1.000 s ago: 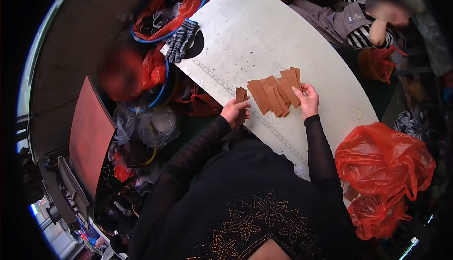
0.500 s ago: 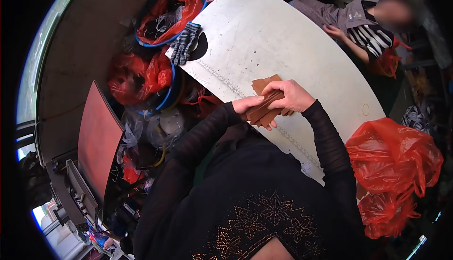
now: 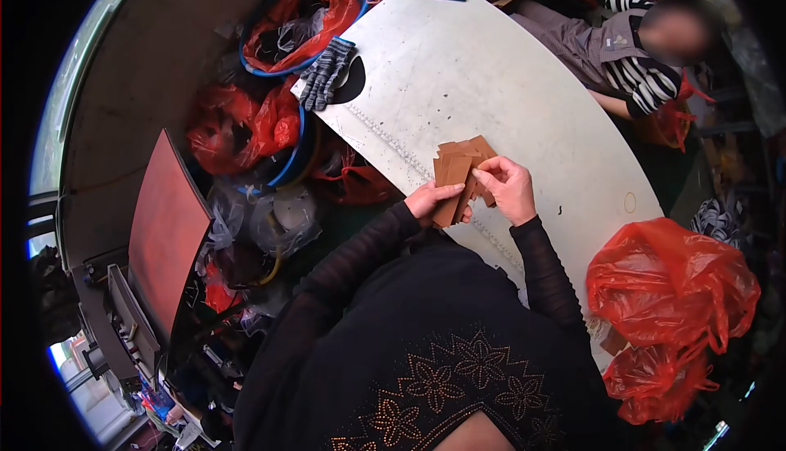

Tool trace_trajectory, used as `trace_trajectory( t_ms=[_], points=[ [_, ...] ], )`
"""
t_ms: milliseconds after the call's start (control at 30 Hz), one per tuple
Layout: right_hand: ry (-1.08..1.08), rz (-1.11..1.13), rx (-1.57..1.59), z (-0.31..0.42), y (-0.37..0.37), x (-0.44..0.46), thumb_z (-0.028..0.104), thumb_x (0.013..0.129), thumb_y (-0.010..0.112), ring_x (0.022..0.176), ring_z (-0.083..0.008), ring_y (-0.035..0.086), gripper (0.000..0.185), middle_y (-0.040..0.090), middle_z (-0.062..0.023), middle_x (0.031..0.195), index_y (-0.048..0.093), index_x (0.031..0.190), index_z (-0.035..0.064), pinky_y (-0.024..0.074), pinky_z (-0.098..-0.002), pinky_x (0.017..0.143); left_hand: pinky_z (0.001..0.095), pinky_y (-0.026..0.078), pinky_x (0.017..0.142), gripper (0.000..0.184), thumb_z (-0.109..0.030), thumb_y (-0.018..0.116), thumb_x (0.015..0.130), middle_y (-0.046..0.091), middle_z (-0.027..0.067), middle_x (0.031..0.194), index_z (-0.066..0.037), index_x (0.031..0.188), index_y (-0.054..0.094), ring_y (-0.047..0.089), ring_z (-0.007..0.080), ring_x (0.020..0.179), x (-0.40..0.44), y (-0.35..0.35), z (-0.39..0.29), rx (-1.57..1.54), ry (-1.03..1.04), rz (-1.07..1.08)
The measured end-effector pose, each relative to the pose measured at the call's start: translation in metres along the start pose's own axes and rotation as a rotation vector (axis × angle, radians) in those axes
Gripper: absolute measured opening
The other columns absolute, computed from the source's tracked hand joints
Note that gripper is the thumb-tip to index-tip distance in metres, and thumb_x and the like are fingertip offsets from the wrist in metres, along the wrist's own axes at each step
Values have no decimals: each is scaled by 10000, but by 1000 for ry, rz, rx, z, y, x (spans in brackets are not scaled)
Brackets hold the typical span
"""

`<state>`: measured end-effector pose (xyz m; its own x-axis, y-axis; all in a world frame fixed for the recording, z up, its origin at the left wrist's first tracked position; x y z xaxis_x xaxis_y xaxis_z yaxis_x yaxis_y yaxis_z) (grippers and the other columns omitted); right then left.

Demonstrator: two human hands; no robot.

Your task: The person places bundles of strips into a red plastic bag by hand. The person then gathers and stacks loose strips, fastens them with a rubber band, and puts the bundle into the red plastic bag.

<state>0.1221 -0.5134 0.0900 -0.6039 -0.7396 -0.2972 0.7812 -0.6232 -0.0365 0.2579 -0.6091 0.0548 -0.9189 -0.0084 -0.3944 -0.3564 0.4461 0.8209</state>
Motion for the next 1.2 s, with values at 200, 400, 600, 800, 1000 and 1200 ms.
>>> trace_trajectory(
  t_ms=[200, 400, 600, 800, 1000, 1200],
  points=[
    [31, 97, 8, 6, -3, 3, 50, 799, 688, 685, -77, 552, 275, 590, -69, 892, 586, 1049, -6, 483, -182, 559, 350, 551, 644, 279, -91, 581, 881, 604, 133, 927, 42, 1110, 493, 636, 257, 751, -1, 2, 5, 95, -94, 10],
    [12, -134, 309, 6, -33, 2, 14, 842, 623, 741, -121, 586, 275, 593, -88, 925, 554, 1106, -18, 510, -203, 644, 332, 535, 652, 359, -102, 591, 881, 586, 115, 985, 4, 1199, 462, 623, 240, 783, -1, -33, -7, -139, 66, -301],
    [68, -169, 716, 28, -12, -7, -1, 863, 586, 779, -152, 605, 260, 578, -106, 969, 526, 1115, -31, 528, -224, 713, 366, 514, 756, 513, -110, 630, 852, 555, 115, 1062, -53, 1303, 391, 598, 228, 862, -1, -46, -26, 72, 309, -65],
    [97, -130, 632, 9, 53, -15, -4, 869, 578, 794, -174, 615, 258, 579, -122, 981, 512, 1117, -32, 535, -251, 739, 360, 490, 796, 578, -86, 640, 831, 547, 89, 1086, -78, 1338, 362, 580, 197, 877, 10, -24, -37, -3, 259, -5],
    [212, -56, 474, -14, 81, -15, 11, 871, 592, 775, -168, 613, 245, 582, -122, 971, 519, 1102, -26, 530, -247, 724, 354, 478, 814, 593, -91, 635, 822, 552, 91, 1116, -61, 1345, 357, 579, 191, 894, 8, -37, -48, 18, 254, -34],
    [120, -261, 803, -3, 86, -8, 22, 882, 586, 801, -163, 606, 216, 581, -105, 972, 537, 1090, -16, 518, -246, 732, 373, 481, 822, 579, -85, 600, 817, 551, 123, 1142, -14, 1337, 355, 587, 220, 904, 17, -59, -51, -50, 150, 49]
  ],
)
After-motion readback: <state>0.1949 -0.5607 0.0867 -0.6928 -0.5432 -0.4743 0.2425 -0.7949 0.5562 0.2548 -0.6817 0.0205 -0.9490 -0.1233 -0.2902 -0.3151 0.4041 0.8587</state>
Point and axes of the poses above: each hand's wrist, its own x-axis towards the middle knuckle, its own y-axis out of the palm, z = x × y, the point moved 4 cm from there along x, towards the middle knuckle
